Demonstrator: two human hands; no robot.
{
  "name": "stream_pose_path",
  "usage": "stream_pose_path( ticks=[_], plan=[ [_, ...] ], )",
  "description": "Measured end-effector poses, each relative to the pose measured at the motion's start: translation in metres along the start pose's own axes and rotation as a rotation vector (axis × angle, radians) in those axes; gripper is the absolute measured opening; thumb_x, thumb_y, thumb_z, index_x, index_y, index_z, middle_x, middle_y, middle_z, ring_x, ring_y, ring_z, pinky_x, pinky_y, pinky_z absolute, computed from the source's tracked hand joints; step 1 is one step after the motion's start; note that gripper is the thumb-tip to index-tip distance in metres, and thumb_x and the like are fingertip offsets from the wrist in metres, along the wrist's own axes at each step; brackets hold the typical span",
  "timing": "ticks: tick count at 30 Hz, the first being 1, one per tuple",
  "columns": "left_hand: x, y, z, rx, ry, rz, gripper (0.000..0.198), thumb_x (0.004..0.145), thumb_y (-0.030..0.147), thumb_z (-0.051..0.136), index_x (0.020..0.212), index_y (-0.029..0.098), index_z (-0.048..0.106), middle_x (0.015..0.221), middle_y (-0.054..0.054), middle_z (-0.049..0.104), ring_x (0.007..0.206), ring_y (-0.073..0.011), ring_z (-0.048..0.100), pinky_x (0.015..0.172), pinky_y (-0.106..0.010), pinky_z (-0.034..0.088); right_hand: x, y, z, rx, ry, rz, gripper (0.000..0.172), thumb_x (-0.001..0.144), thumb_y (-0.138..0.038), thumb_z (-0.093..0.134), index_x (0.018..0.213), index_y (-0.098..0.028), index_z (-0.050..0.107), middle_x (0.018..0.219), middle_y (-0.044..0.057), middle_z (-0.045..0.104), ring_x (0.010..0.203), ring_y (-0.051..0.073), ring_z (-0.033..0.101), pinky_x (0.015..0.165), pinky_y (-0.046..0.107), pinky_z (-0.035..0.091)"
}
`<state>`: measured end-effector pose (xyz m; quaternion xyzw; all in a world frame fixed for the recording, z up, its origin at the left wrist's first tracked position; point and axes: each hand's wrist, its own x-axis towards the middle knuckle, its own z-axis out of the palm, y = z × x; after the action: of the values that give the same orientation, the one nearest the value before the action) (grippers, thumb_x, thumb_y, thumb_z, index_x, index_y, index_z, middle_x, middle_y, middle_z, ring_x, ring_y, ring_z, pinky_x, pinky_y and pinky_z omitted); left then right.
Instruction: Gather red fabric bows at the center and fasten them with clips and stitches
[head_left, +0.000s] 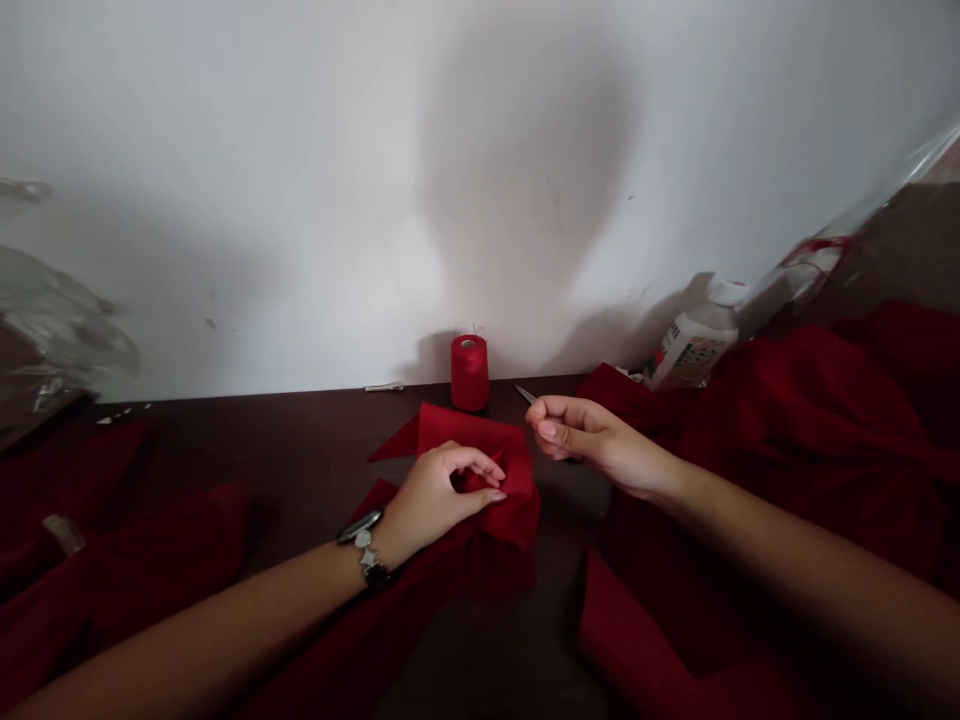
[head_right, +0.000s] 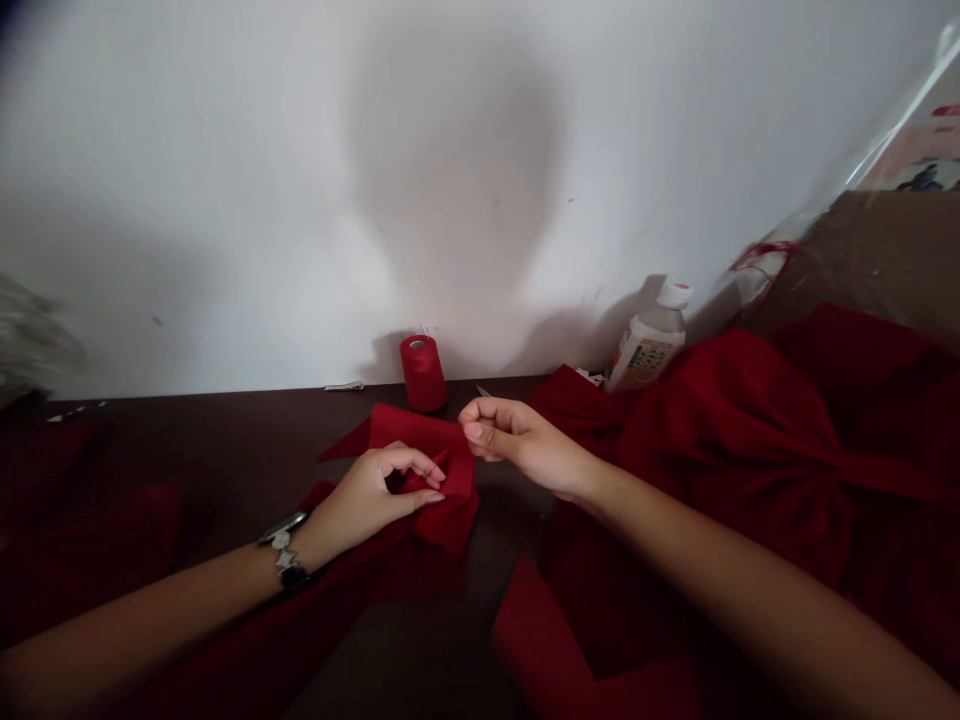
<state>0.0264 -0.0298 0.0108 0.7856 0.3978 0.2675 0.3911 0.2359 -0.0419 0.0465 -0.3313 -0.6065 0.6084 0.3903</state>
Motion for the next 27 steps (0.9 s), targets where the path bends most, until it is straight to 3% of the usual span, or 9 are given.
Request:
stream_pose_path(
  ticks=[7,13,16,19,21,24,27],
  plan=[
    [0.001,-0.001,-0.003,-0.105,-0.039,-0.007,0.01,0.071,0.018,0.069,0.078,0.015,0.062,0.08,-0.002,0.065,0.076,-0.0148,0.059,0.074,-0.027,0.046,-0.002,0.008,-0.01,-0.01,0.075,0.028,0.038,0.078,-0.049,0.065,0.078,-0.016,0.046,0.059,-0.006,0.036,0.053,0.007,0.028,0.05,0.023,0.018],
    [0.0,0.001,-0.008,-0.072,-0.008,0.017,0.016,0.082,0.032,0.061,0.082,0.016,0.064,0.085,-0.003,0.067,0.081,-0.0172,0.06,0.078,-0.029,0.045,0.003,0.016,-0.019,-0.038,0.122,0.064,0.04,0.076,-0.05,0.065,0.076,-0.017,0.042,0.057,-0.007,0.032,0.05,0.006,0.026,0.048,0.022,0.015],
    [-0.001,0.0,-0.009,-0.029,-0.012,0.034,0.025,0.086,0.036,0.054,0.075,0.016,0.063,0.079,-0.003,0.066,0.076,-0.017,0.058,0.073,-0.027,0.044,0.006,0.02,-0.024,-0.134,0.109,0.068,0.039,0.077,-0.051,0.062,0.075,-0.017,0.043,0.057,-0.007,0.035,0.049,0.005,0.027,0.048,0.022,0.017],
    [-0.002,0.0,-0.007,0.011,-0.029,0.035,0.024,0.083,0.033,0.057,0.067,0.015,0.058,0.069,-0.001,0.063,0.067,-0.015,0.055,0.065,-0.025,0.042,0.009,0.022,-0.029,-0.299,0.072,0.091,0.028,0.078,-0.04,0.061,0.076,-0.015,0.047,0.062,-0.004,0.045,0.055,0.007,0.038,0.052,0.022,0.027],
    [-0.002,0.001,-0.005,0.027,-0.03,0.024,0.023,0.082,0.03,0.057,0.065,0.015,0.057,0.067,0.0,0.061,0.066,-0.0143,0.053,0.065,-0.025,0.041,0.009,0.022,-0.033,-0.35,0.078,0.115,0.018,0.075,-0.024,0.06,0.086,-0.015,0.049,0.077,0.001,0.055,0.067,0.01,0.047,0.059,0.022,0.034],
    [-0.002,0.002,-0.003,0.042,-0.015,0.012,0.023,0.082,0.03,0.057,0.065,0.015,0.056,0.067,0.0,0.061,0.066,-0.0146,0.053,0.065,-0.025,0.041,0.009,0.021,-0.039,-0.34,0.11,0.164,0.036,0.067,-0.006,0.05,0.102,-0.015,0.046,0.1,0.006,0.06,0.074,0.01,0.05,0.061,0.022,0.036],
    [-0.002,0.003,-0.003,0.068,0.002,0.017,0.023,0.082,0.031,0.056,0.065,0.016,0.056,0.068,0.0,0.061,0.067,-0.0153,0.054,0.066,-0.025,0.041,0.007,0.019,-0.042,-0.291,0.131,0.179,0.042,0.063,-0.001,0.041,0.102,-0.016,0.044,0.102,0.006,0.064,0.066,0.008,0.048,0.058,0.021,0.035]
  ],
)
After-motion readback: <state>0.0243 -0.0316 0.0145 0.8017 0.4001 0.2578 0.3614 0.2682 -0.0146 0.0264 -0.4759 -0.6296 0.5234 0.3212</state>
